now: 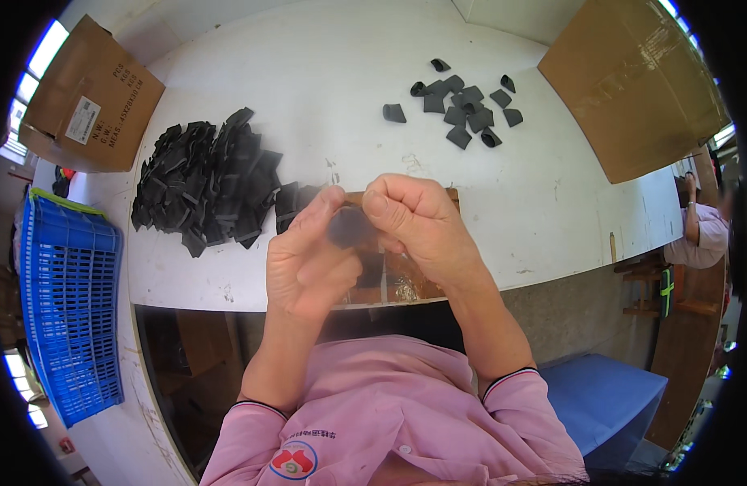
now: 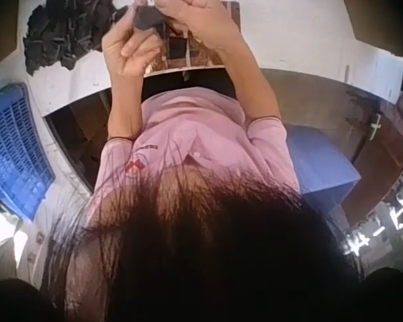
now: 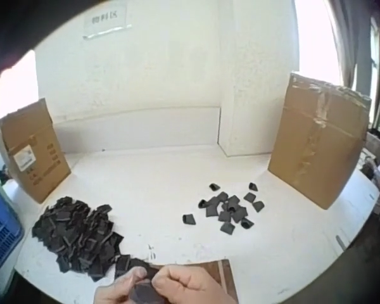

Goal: The person is inspecting and sorting small black foam or rubber rectangular components at a workbench.

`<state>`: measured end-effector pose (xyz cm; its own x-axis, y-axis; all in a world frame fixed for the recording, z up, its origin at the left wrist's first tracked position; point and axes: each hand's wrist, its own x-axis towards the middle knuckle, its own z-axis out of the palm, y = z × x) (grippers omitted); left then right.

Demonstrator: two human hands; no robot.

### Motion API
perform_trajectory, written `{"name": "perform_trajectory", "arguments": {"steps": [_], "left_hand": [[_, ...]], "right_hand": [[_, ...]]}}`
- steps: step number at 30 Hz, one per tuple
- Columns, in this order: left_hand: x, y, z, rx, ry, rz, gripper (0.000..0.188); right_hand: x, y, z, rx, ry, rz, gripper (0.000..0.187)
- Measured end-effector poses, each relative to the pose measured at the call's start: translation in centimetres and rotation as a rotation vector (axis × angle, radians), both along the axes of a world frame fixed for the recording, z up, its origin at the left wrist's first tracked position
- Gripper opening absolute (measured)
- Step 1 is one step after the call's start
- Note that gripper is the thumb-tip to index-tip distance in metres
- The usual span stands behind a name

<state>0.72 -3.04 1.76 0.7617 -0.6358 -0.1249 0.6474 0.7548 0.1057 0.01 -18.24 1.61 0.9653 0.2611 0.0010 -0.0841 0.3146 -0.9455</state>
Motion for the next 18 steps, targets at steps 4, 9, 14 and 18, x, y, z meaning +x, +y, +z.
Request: {"name": "perform_trajectory", "arguments": {"steps": [4, 9, 14, 18], "left_hand": [[-0.7, -0.7, 0.0, 0.504, -0.224, 0.221, 0.010], [-0.7, -1.3, 0.5, 1.354, -0.963, 0.734, 0.020], [-0.1, -0.7, 0.5, 1.368, -1.528, 0.811, 0.022], [-1.0, -1.6, 0.4, 1.134, -1.095, 0.859, 0.012]], "right_hand": [[0.2, 0.1, -1.4, 0.184, 0.145, 0.096, 0.024], [-0.5, 0.5, -1.7, -0.352, -0.165, -0.359, 0.022], [-2.6, 0.0, -0.8, -0.342, -0.355, -0.554, 0.025], [-2.6, 1.0, -0.1, -0.624, -0.702, -0.572, 0.033]]}}
